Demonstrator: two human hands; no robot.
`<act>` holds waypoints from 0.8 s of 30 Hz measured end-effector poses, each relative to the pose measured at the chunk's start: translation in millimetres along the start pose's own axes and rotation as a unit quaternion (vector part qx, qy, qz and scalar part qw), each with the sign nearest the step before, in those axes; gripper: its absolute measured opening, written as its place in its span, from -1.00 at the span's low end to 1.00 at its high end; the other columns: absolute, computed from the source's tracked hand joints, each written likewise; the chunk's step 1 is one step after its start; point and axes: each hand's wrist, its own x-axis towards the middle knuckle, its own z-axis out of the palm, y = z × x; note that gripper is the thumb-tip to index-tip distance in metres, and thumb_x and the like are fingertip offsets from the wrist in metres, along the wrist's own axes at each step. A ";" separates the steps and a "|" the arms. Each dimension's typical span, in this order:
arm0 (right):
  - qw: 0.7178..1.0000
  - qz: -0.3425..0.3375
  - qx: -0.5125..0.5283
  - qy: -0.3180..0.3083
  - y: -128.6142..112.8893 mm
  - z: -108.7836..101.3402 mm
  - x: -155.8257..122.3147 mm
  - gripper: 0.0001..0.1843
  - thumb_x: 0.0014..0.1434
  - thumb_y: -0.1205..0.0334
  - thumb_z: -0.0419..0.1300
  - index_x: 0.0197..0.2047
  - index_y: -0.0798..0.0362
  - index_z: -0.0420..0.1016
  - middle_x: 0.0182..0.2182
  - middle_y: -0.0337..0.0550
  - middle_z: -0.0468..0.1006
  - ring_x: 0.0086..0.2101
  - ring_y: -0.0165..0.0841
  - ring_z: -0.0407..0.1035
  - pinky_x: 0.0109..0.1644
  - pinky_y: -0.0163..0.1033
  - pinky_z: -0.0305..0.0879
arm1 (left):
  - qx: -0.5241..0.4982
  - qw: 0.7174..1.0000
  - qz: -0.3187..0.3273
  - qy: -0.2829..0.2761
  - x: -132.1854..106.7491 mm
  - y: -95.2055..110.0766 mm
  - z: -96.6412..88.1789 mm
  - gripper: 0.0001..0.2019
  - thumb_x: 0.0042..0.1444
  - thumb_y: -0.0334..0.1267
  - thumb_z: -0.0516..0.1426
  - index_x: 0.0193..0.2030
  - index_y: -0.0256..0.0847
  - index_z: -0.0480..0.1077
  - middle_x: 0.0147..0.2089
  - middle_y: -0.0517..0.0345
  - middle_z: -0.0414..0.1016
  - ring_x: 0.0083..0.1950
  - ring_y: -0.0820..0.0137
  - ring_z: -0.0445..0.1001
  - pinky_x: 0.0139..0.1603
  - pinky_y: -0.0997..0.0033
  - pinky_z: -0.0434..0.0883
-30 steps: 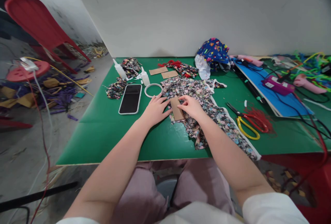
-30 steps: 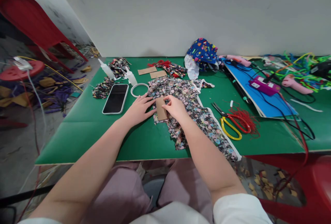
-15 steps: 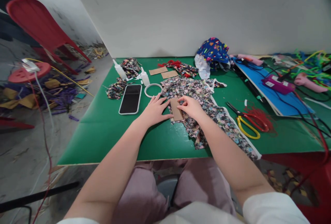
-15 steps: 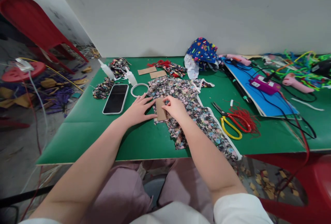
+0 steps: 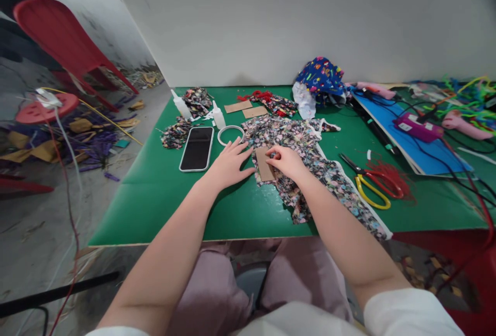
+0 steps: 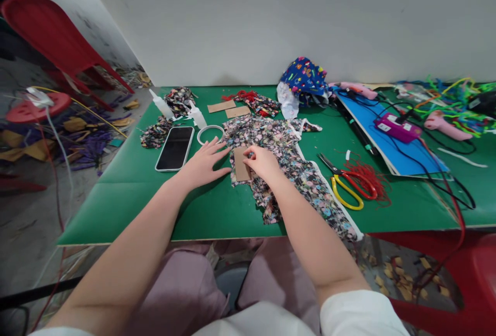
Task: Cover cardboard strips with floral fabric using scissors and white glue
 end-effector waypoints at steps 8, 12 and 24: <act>1.000 -0.010 0.013 0.002 3.5 3.0 1.3 -0.79 -0.06 0.21 0.19 -0.27 -0.02 0.46 -0.55 -0.30 0.44 -0.52 -0.45 0.27 -0.45 -0.35 0.07 | 0.000 0.999 0.045 -0.011 2.1 50.8 0.4 -0.70 0.20 -0.29 -0.13 -0.03 -0.27 0.31 0.04 0.00 0.34 0.08 0.34 0.28 0.06 0.36 0.28; 1.000 -0.011 0.024 0.001 -2.4 -0.3 1.1 -0.79 -0.07 0.23 0.19 -0.29 0.03 0.47 -0.54 -0.28 0.45 -0.52 -0.45 0.28 -0.44 -0.35 0.11 | 0.020 0.998 0.042 -0.031 6.3 58.7 8.6 -0.76 0.18 -0.26 -0.09 -0.17 -0.26 0.35 -0.15 0.01 0.39 -0.14 0.31 0.38 -0.12 0.34 0.35; 0.945 0.129 -0.274 0.127 103.3 -134.4 -117.3 -0.70 0.00 0.09 0.11 -0.27 0.10 0.48 -0.44 -0.09 0.50 -0.41 -0.31 0.37 -0.37 -0.27 0.20 | 0.026 0.997 0.063 -0.035 4.4 58.4 8.0 -0.80 0.16 -0.18 -0.03 -0.26 -0.26 0.33 -0.23 0.03 0.36 -0.18 0.28 0.37 -0.17 0.35 0.32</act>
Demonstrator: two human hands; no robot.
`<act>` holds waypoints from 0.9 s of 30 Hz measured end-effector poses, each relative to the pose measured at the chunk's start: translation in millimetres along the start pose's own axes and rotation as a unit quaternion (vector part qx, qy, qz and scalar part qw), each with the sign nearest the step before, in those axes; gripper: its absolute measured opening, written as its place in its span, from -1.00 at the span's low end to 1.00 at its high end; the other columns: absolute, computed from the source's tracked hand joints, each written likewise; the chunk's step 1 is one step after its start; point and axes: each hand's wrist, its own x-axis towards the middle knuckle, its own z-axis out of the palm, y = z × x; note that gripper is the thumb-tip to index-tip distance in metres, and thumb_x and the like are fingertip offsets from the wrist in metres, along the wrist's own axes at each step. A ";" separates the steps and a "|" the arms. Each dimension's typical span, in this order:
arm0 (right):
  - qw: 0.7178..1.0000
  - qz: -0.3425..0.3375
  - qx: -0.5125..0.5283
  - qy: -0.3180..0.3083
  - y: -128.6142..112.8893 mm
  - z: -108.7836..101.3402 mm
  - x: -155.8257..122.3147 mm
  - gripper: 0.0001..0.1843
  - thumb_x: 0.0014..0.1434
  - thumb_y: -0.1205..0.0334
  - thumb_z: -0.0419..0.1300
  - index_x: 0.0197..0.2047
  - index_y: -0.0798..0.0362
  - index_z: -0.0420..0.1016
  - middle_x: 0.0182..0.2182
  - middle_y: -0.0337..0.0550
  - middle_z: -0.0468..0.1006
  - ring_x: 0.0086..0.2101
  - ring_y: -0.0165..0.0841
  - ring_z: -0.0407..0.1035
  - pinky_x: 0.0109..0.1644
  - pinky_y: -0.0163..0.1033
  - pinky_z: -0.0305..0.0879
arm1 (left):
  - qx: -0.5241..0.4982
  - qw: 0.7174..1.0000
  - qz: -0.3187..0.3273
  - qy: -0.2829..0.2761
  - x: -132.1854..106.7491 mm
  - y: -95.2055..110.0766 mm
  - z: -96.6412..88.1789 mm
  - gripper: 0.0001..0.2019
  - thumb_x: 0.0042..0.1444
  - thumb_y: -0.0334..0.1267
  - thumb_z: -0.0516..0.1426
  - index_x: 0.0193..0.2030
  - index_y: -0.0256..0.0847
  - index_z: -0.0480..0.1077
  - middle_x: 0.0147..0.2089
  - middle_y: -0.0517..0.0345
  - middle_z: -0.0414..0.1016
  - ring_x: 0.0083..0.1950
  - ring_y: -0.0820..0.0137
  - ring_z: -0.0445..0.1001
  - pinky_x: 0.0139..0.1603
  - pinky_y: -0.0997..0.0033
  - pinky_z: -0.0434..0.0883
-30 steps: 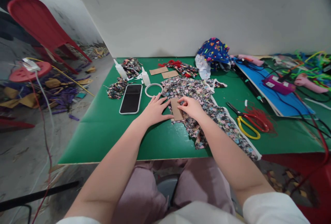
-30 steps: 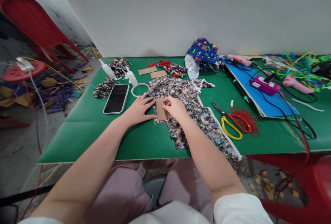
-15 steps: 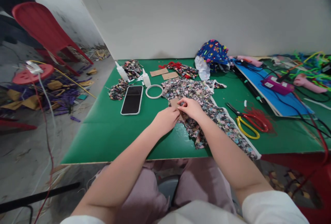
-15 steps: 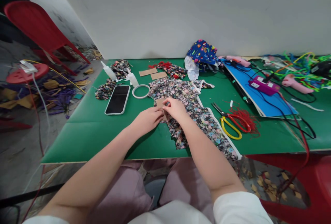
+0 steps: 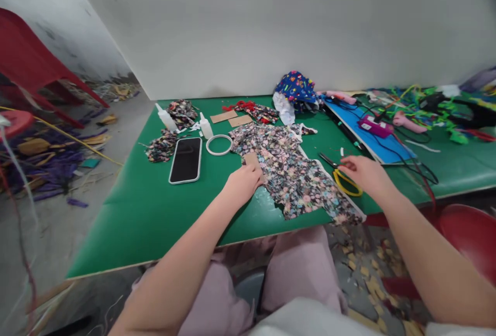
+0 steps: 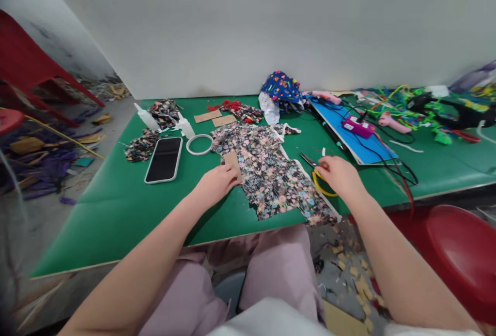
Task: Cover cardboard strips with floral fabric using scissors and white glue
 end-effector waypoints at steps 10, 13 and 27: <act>0.987 0.052 -0.058 -0.140 34.4 8.1 -9.8 -0.62 -0.10 0.01 0.14 -0.27 0.10 0.43 -0.49 -0.11 0.49 -0.48 -0.29 0.36 -0.48 -0.30 0.10 | -0.048 0.999 0.006 -0.013 -6.9 -10.2 -1.3 -0.85 0.17 -0.25 -0.04 -0.24 -0.22 0.31 -0.19 0.07 0.36 -0.10 0.35 0.36 -0.14 0.44 0.31; 0.989 0.094 0.017 -0.109 33.0 -11.6 -11.3 -0.60 -0.16 0.00 0.18 -0.28 0.10 0.37 -0.49 -0.14 0.48 -0.51 -0.33 0.33 -0.48 -0.30 0.09 | -0.057 0.998 0.006 -0.018 -7.2 -11.2 -2.7 -0.85 0.17 -0.27 -0.03 -0.23 -0.22 0.32 -0.19 0.06 0.36 -0.11 0.34 0.37 -0.16 0.43 0.32; 0.454 0.254 0.776 -0.355 -186.2 9.4 -152.7 -0.66 0.10 0.00 0.08 -0.31 0.16 0.37 -0.58 -0.22 0.41 -0.61 -0.52 0.28 -0.49 -0.39 0.15 | -0.103 0.994 0.042 -0.022 -5.0 -22.6 0.8 -0.76 0.15 -0.41 -0.09 -0.20 -0.24 0.38 -0.16 0.05 0.39 -0.04 0.37 0.35 0.01 0.41 0.27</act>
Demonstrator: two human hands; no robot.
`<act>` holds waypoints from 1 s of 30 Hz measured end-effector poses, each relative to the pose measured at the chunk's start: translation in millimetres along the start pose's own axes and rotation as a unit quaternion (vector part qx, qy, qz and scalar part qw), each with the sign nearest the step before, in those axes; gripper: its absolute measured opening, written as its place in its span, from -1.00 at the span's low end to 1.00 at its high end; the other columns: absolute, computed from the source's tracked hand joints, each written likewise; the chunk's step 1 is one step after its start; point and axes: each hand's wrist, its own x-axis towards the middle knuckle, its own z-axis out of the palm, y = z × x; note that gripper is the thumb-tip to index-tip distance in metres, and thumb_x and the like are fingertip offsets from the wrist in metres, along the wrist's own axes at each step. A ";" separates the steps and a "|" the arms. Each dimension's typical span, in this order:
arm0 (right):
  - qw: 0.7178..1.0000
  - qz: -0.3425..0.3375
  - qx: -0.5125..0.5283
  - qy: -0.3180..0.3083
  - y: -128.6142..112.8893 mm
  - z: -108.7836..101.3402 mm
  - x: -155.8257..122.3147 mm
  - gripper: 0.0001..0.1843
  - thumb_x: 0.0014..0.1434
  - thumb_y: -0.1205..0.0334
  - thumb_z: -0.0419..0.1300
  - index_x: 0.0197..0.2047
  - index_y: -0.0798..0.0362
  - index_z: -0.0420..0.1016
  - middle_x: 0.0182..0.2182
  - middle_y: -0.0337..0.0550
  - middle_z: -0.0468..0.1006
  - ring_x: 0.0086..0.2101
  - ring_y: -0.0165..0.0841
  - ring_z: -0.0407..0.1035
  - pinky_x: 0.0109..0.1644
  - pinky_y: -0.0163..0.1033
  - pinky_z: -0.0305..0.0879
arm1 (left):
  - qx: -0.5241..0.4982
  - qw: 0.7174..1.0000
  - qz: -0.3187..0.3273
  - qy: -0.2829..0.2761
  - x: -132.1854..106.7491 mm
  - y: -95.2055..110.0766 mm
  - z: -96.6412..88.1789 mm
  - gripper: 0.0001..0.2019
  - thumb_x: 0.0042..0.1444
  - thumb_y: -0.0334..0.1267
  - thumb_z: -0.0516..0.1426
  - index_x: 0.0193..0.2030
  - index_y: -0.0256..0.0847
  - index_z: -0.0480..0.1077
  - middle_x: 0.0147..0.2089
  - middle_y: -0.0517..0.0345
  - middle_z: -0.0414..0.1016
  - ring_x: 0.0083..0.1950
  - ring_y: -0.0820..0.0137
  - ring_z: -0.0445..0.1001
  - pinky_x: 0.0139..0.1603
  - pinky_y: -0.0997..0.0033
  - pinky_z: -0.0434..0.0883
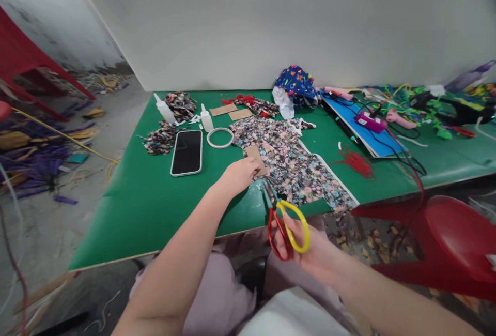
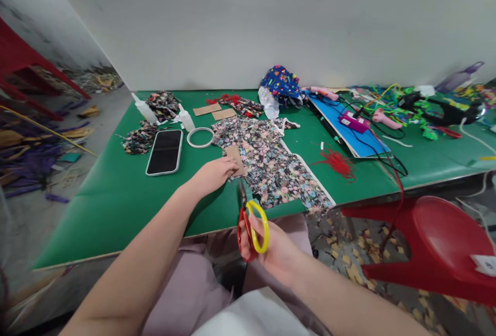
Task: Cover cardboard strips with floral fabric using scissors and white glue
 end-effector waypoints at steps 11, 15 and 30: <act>0.990 0.002 0.138 0.002 24.4 50.5 25.0 -0.68 0.07 0.00 0.11 -0.30 0.12 0.28 -0.33 0.04 0.55 -0.37 -0.36 0.46 -0.30 -0.29 0.31 | -0.019 1.000 0.000 0.018 2.7 -7.3 5.7 -0.72 0.09 -0.48 -0.08 -0.20 -0.24 0.41 -0.09 0.04 0.42 0.01 0.37 0.34 0.05 0.39 0.27; 0.987 -0.011 0.158 0.009 23.5 58.3 35.7 -0.71 0.06 0.03 0.13 -0.32 0.10 0.26 -0.37 -0.01 0.56 -0.41 -0.38 0.46 -0.29 -0.29 0.32 | -0.020 1.000 0.001 0.021 2.5 -8.6 6.9 -0.69 0.08 -0.50 -0.10 -0.19 -0.25 0.41 -0.09 0.02 0.42 0.01 0.37 0.34 0.05 0.39 0.28; 0.987 -0.035 0.156 0.028 10.1 67.8 64.2 -0.79 0.05 0.15 0.17 -0.37 0.08 0.23 -0.42 -0.05 0.58 -0.33 -0.31 0.49 -0.26 -0.26 0.37 | -0.022 1.000 0.005 0.009 2.1 -8.6 2.8 -0.65 0.01 -0.53 -0.10 -0.17 -0.24 0.42 -0.06 0.05 0.44 0.06 0.36 0.32 0.11 0.36 0.24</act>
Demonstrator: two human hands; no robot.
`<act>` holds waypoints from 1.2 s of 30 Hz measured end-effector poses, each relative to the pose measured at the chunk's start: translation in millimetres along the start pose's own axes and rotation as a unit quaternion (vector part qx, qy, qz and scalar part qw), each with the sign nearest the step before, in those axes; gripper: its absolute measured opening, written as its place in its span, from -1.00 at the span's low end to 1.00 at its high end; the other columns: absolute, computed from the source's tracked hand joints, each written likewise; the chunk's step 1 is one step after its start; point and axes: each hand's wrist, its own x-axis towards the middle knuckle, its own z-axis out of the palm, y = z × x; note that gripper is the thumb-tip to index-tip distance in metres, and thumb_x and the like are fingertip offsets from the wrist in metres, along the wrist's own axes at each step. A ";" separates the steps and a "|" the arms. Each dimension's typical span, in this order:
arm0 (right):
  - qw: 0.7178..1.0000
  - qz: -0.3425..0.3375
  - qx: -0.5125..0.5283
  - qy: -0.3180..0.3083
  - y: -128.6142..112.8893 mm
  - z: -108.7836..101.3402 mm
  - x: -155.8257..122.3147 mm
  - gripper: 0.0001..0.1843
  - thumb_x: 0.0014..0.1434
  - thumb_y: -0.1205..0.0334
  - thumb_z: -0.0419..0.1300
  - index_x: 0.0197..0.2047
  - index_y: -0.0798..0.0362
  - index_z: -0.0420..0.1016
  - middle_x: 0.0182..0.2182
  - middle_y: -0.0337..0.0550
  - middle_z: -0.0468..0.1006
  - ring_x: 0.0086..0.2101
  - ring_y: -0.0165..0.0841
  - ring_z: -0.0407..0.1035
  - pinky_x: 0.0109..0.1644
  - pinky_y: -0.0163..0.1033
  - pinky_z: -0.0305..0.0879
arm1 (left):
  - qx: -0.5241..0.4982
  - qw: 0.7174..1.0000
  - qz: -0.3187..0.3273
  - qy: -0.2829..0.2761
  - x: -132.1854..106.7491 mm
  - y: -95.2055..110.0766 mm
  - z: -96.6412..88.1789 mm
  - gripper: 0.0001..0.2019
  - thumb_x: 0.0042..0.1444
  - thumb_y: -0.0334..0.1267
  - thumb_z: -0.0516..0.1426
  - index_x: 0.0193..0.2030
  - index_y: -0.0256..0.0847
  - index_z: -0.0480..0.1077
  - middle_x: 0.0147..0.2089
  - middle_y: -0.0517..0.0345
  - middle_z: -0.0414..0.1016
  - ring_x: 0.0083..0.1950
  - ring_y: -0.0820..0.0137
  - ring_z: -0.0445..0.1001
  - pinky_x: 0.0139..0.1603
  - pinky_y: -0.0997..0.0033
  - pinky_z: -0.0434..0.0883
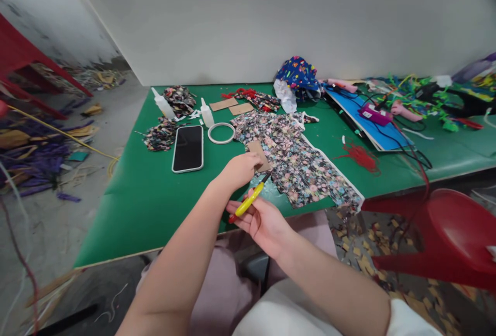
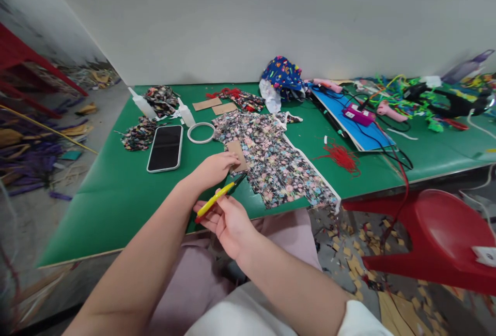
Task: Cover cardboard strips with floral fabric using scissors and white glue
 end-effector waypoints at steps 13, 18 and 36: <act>0.999 -0.025 0.023 0.024 3.6 7.2 11.5 -0.97 0.12 0.32 0.07 -0.35 0.07 0.26 -0.47 -0.09 0.58 -0.40 -0.36 0.49 -0.27 -0.24 0.38 | -0.019 1.000 -0.002 -0.015 -0.9 -3.7 -3.8 -0.56 -0.03 -0.55 -0.12 -0.05 -0.29 0.39 0.07 0.05 0.37 0.14 0.43 0.26 0.17 0.42 0.17; 0.998 -0.037 0.042 0.030 7.0 10.8 13.8 -0.96 0.14 0.37 0.03 -0.31 0.07 0.27 -0.45 -0.15 0.57 -0.37 -0.37 0.49 -0.23 -0.20 0.38 | -0.023 0.999 0.002 -0.029 -1.1 -3.4 -7.7 -0.55 -0.03 -0.57 -0.12 -0.04 -0.31 0.38 0.07 0.05 0.37 0.14 0.46 0.26 0.19 0.44 0.15; 0.996 -0.009 0.092 -0.006 -0.3 10.4 17.2 -0.71 0.04 0.00 0.14 -0.34 0.08 0.34 -0.46 -0.16 0.50 -0.38 -0.33 0.46 -0.19 -0.17 0.37 | -0.033 0.998 0.013 -0.054 -2.5 -3.9 -18.1 -0.56 -0.06 -0.55 -0.06 -0.02 -0.32 0.36 0.08 0.02 0.36 0.16 0.43 0.24 0.18 0.43 0.16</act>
